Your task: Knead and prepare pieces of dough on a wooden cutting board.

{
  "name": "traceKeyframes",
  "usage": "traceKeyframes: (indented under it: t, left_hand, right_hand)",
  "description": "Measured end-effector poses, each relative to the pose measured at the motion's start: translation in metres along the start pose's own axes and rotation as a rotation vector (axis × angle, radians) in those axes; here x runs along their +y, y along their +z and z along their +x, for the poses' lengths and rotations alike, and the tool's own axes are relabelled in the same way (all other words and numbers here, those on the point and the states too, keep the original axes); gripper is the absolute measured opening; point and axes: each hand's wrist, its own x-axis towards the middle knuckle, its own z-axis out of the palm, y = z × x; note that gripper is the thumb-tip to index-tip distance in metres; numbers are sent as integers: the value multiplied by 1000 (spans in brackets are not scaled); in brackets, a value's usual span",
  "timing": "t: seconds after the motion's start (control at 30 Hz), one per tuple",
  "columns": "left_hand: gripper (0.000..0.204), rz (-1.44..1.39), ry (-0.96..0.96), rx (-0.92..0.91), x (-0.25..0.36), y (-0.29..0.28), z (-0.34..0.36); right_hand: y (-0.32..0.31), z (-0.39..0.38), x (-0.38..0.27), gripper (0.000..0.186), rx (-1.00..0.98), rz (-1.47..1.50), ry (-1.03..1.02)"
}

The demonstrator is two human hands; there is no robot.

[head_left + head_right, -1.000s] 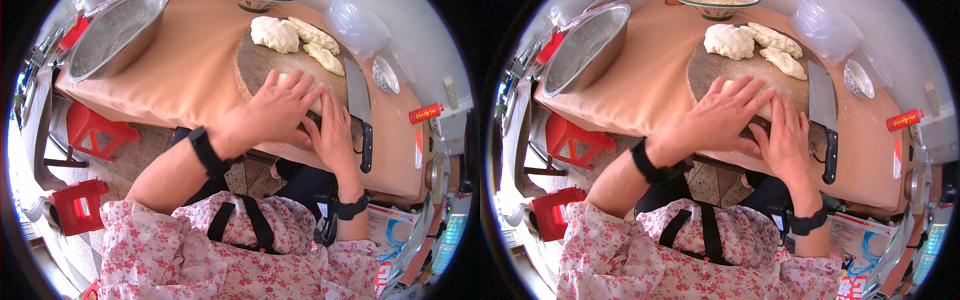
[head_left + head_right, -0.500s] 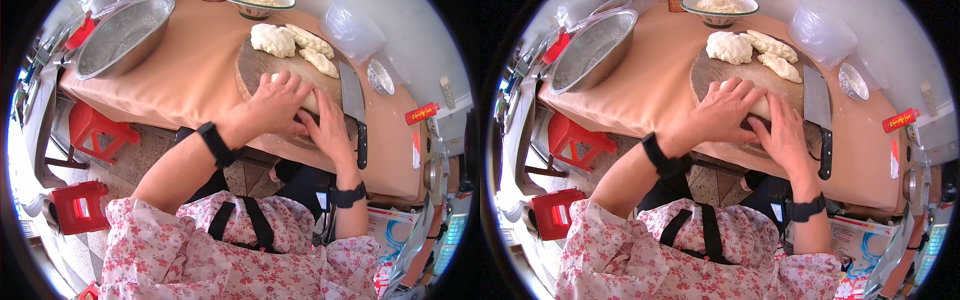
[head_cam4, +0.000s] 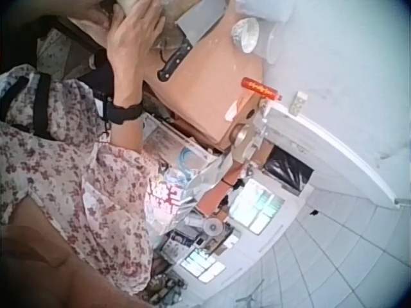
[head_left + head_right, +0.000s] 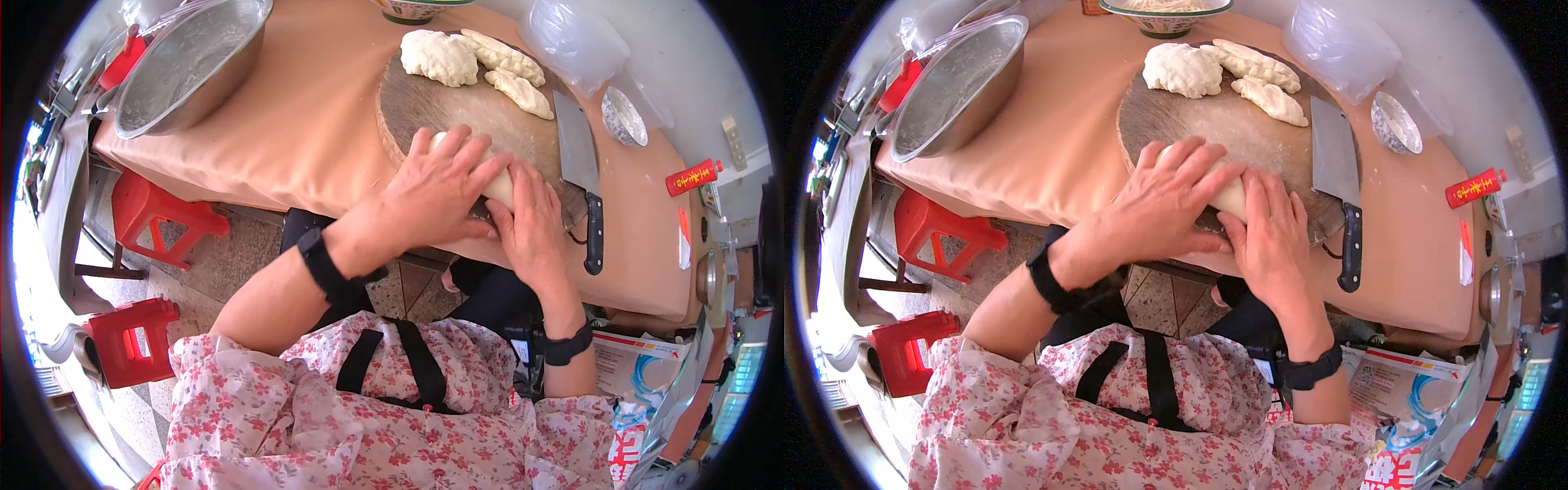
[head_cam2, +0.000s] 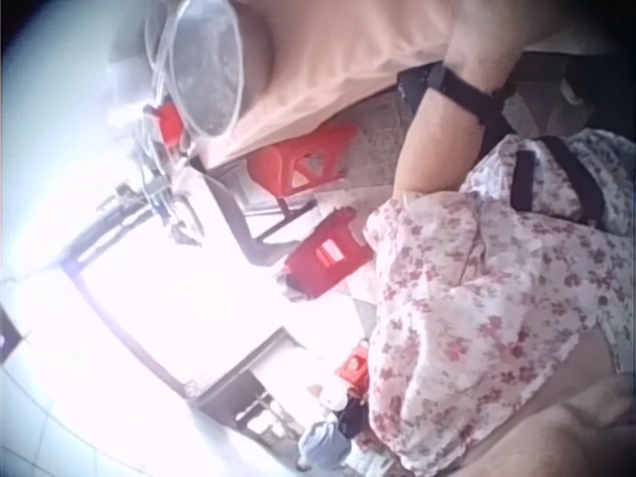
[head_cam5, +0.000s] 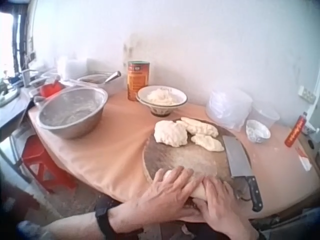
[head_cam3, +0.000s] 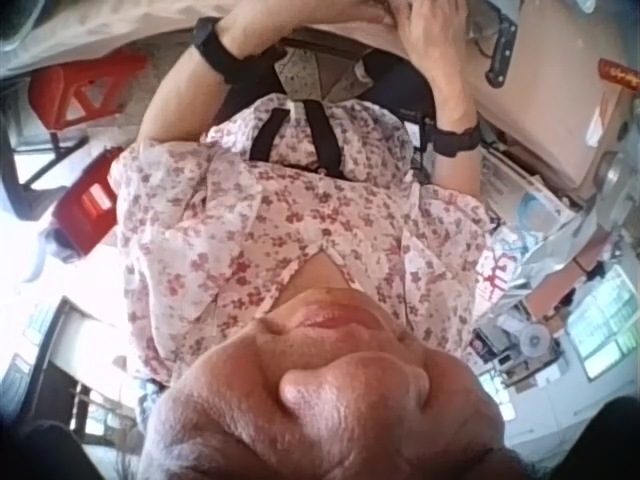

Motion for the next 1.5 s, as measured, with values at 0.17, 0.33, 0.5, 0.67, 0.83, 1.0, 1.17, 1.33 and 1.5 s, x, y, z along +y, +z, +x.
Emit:
traceKeyframes:
  t: [0.17, 0.33, 0.5, 0.67, 0.83, 1.0, 1.17, 1.33, 1.5]
  left_hand:
    - [78, 21, -35, -123, -24, -1, 30]
    - [68, -57, -79, -133, -33, 4, 34]
    - [57, -103, -53, 26, -24, 11, 13]
    - [52, -128, -17, 117, -9, 7, -10]
    - [49, -161, 55, 163, 5, -1, -30]
    - [45, -220, 6, 40, 8, -13, -28]
    - [41, -56, 4, 141, 4, -13, -6]
    - [53, 198, 48, 191, 15, -4, -25]
    - [86, 124, -21, -8, 11, 4, -40]
  right_hand:
    - [4, 25, 14, 45, -8, 37, -1]
    - [11, 33, 23, 40, 43, 86, -15]
    - [7, 21, 11, 38, 55, 137, 19]
    - [-1, -1, -6, 39, 48, 188, 58]
    - [-7, -25, -16, 45, 75, 250, 26]
    - [-13, -29, -22, 44, 160, 404, 38]
    - [-12, -11, -5, 40, 199, 304, 182]
    - [-20, -18, -10, 40, 300, -28, -18]
    - [-7, -36, -11, 60, 43, -78, -82]
